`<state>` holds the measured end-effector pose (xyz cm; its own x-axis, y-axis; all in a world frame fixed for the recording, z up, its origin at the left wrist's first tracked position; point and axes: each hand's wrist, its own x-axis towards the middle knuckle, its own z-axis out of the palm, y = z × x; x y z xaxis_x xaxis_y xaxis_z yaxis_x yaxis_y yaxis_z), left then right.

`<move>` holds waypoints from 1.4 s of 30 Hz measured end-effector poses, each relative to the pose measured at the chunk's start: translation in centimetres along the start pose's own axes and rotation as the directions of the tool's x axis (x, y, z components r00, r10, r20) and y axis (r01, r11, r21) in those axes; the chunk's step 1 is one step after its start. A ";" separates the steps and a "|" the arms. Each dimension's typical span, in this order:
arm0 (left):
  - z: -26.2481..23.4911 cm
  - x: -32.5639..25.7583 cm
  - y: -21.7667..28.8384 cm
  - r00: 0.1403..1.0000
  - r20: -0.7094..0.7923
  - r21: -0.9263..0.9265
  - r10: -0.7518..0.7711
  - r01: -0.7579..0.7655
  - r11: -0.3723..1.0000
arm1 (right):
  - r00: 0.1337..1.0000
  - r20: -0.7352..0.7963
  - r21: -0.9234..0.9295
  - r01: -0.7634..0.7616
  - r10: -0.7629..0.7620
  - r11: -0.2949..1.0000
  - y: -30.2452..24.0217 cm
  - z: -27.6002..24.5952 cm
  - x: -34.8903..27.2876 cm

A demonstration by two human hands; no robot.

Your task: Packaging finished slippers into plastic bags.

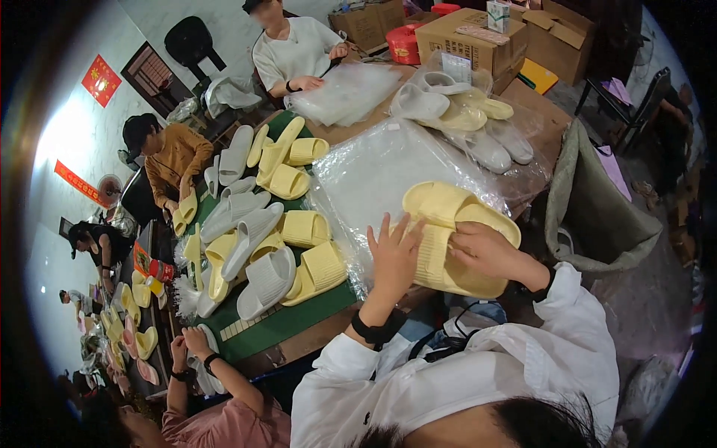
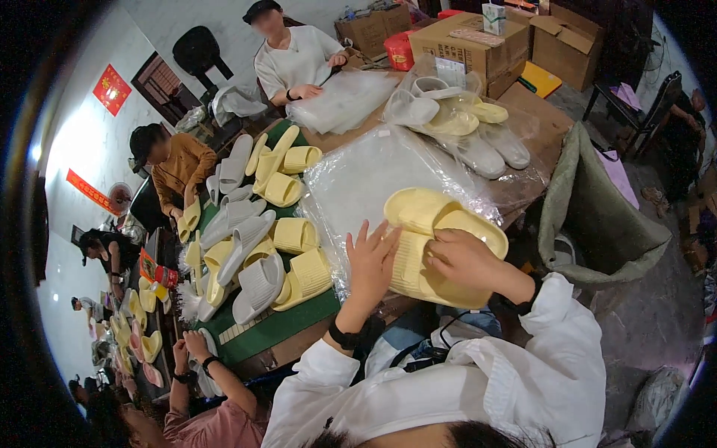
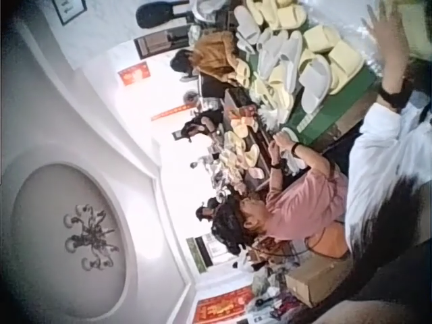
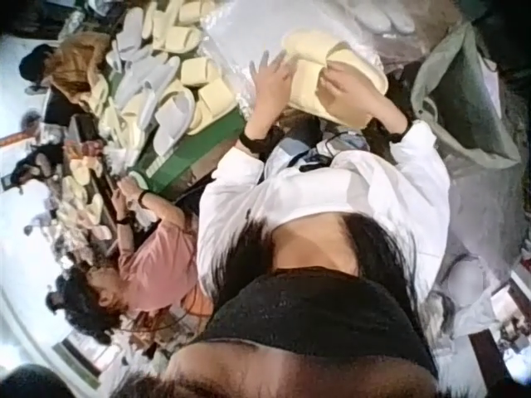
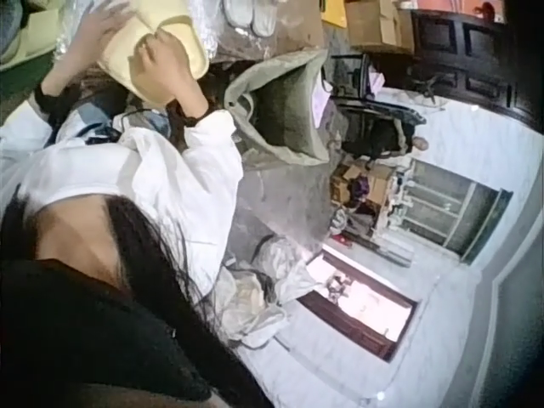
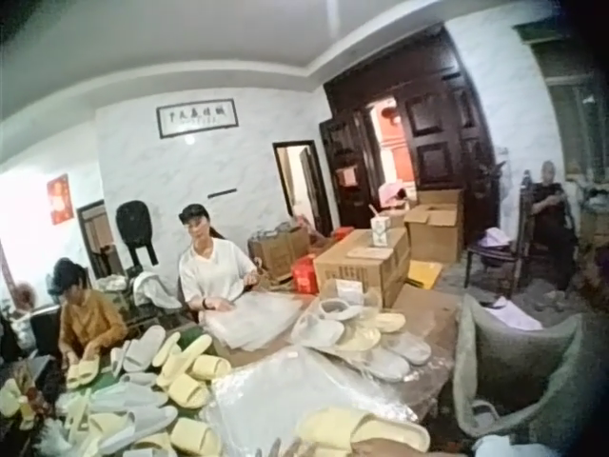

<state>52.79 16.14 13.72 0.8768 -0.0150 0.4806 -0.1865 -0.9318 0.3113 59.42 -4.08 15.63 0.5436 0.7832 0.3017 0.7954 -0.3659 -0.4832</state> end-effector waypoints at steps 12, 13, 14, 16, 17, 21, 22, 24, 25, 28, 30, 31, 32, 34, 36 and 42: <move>-1.0 -1.5 3.0 0.993 0.057 -0.276 0.100 -0.080 0.958 | 0.983 -0.119 -0.275 -0.167 0.139 0.947 2.6 6.5 10.2; -0.8 -1.4 3.6 0.993 0.043 -0.290 0.113 -0.095 0.952 | 0.978 -0.170 -0.253 -0.165 0.124 0.953 4.3 8.1 11.2; -0.7 -1.4 3.7 0.991 0.047 -0.292 0.125 -0.106 0.951 | 0.970 -0.216 -0.230 -0.158 0.108 0.960 5.4 8.9 12.0; -0.5 -1.3 3.5 0.996 0.014 -0.224 0.087 -0.081 0.971 | 0.981 -0.031 -0.152 -0.196 0.193 0.969 6.1 9.0 12.3; -0.2 -1.3 3.3 0.995 0.017 -0.228 0.101 -0.094 0.969 | 0.999 -0.041 -0.246 -0.038 0.028 0.969 7.1 9.9 11.0; 0.6 -1.3 1.3 0.999 -0.043 -0.293 0.026 -0.037 0.956 | 0.995 0.012 -0.179 0.098 -0.097 0.979 5.0 9.4 6.5; 0.6 -1.2 1.2 0.999 -0.044 -0.317 0.015 -0.028 0.948 | 0.997 0.065 -0.139 0.060 -0.052 0.989 4.1 8.7 4.9; 0.8 -1.0 1.2 0.999 -0.039 -0.322 0.006 -0.018 0.947 | 0.999 -0.007 0.052 0.034 -0.034 0.998 2.5 7.1 2.3; 0.6 -1.1 0.9 0.999 -0.032 -0.315 -0.019 0.008 0.949 | 1.000 -0.016 0.100 0.012 -0.011 0.995 1.5 6.4 1.6; 0.8 -1.0 0.8 0.997 -0.053 -0.371 -0.053 0.030 0.928 | 0.993 -0.109 0.139 -0.030 0.045 0.990 -2.0 2.5 0.3; 3.7 -2.6 -0.3 0.989 -0.126 -0.294 -0.075 0.035 0.955 | 0.971 -0.230 0.213 -0.008 0.058 0.977 -3.4 1.1 -0.3; 3.0 -2.1 0.1 0.997 -0.057 -0.323 -0.056 0.034 0.946 | 0.941 -0.319 0.211 -0.045 0.113 0.976 -3.4 0.7 -0.9; 2.0 -1.3 1.1 0.999 0.010 -0.359 -0.035 0.037 0.933 | 0.897 -0.420 0.134 -0.088 0.137 0.987 -2.2 0.9 -2.3; 3.5 -2.0 1.6 0.997 -0.010 -0.285 -0.079 0.073 0.956 | 0.890 -0.442 -0.002 -0.122 0.109 0.993 -2.3 0.6 -2.3; 2.4 -1.6 1.9 0.971 0.181 -0.279 -0.154 0.201 0.939 | 0.902 -0.429 -0.122 -0.004 -0.049 0.993 -1.2 1.2 -1.6; 2.1 -5.3 0.9 0.923 0.125 -0.127 -0.364 0.379 0.917 | 0.968 -0.183 -0.121 0.154 -0.174 0.981 -1.7 3.2 1.2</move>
<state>48.87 14.66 9.74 0.9327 0.2798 0.2276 0.1047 -0.8140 0.5714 57.92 -0.89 14.17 0.4362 0.7296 0.5266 0.8961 -0.2992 -0.3278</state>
